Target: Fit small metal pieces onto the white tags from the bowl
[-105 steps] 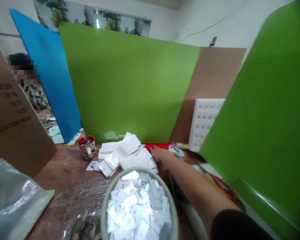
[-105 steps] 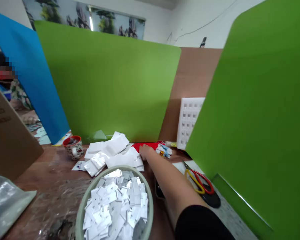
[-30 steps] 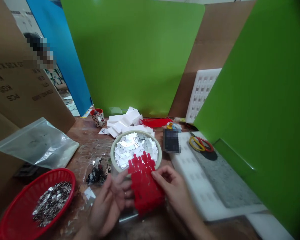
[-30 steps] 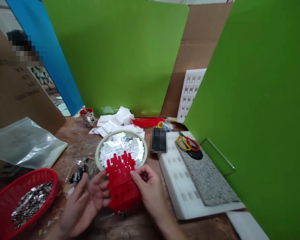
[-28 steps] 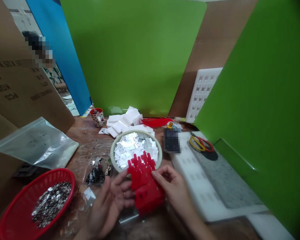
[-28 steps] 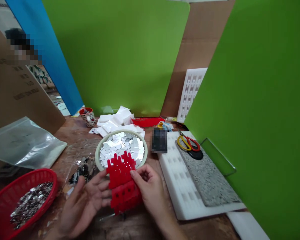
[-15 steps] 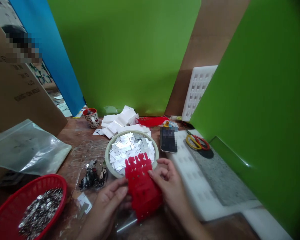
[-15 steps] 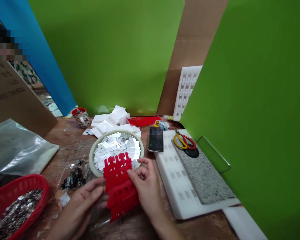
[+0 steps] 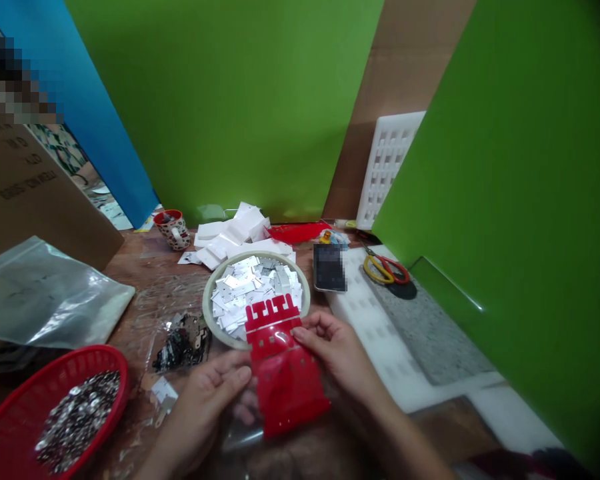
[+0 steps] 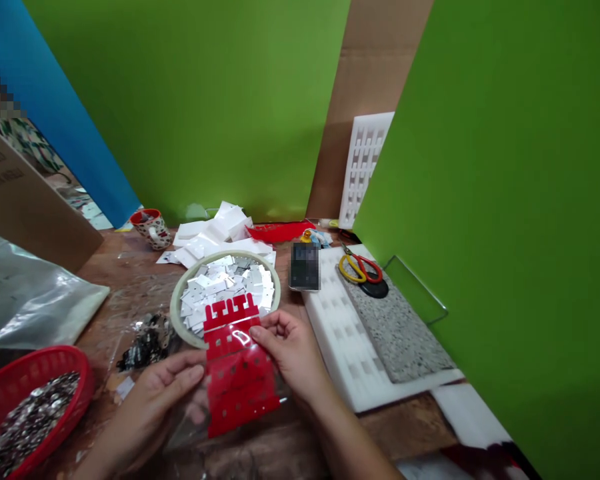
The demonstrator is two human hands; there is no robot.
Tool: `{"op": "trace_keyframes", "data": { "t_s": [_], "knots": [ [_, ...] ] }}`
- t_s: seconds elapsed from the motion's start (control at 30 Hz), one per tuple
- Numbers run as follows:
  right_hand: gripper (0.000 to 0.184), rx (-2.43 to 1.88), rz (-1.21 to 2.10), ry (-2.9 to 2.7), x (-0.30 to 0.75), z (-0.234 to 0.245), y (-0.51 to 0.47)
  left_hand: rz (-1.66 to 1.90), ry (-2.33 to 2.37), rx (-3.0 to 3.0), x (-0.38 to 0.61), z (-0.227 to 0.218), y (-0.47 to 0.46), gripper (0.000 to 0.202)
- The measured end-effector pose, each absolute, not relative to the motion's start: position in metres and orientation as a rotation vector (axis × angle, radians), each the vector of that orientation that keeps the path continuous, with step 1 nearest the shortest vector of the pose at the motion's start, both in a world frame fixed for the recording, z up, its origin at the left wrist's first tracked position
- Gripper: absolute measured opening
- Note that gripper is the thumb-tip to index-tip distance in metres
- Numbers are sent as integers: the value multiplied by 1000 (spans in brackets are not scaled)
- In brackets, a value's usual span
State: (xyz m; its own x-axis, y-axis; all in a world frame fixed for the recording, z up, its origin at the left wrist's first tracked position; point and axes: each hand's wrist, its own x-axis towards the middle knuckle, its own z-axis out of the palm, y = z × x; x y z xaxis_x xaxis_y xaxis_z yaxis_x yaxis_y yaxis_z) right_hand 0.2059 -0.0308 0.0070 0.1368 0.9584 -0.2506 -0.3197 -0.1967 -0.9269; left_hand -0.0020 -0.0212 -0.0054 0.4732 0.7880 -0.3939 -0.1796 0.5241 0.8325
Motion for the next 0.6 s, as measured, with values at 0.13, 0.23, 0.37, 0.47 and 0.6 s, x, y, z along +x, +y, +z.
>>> {"op": "trace_keyframes", "data": {
  "t_s": [0.13,0.23,0.37,0.47,0.6],
  "knots": [
    [36,-1141,1570,-785,211,6,-38,702,921,836,-4,-8,-19,30],
    [38,-1193,1610,-841,214,0,-45,715,972,864,-5,-11,-22,32],
    [30,-1283,1587,-896,216,4,-47,680,982,902,-9,-14,-30,38],
    [31,-1331,1586,-890,227,21,-31,641,1001,987,-20,-3,-19,43],
    [29,-1387,1345,-754,254,51,30,614,1353,1673,-58,38,48,31]
  ]
}}
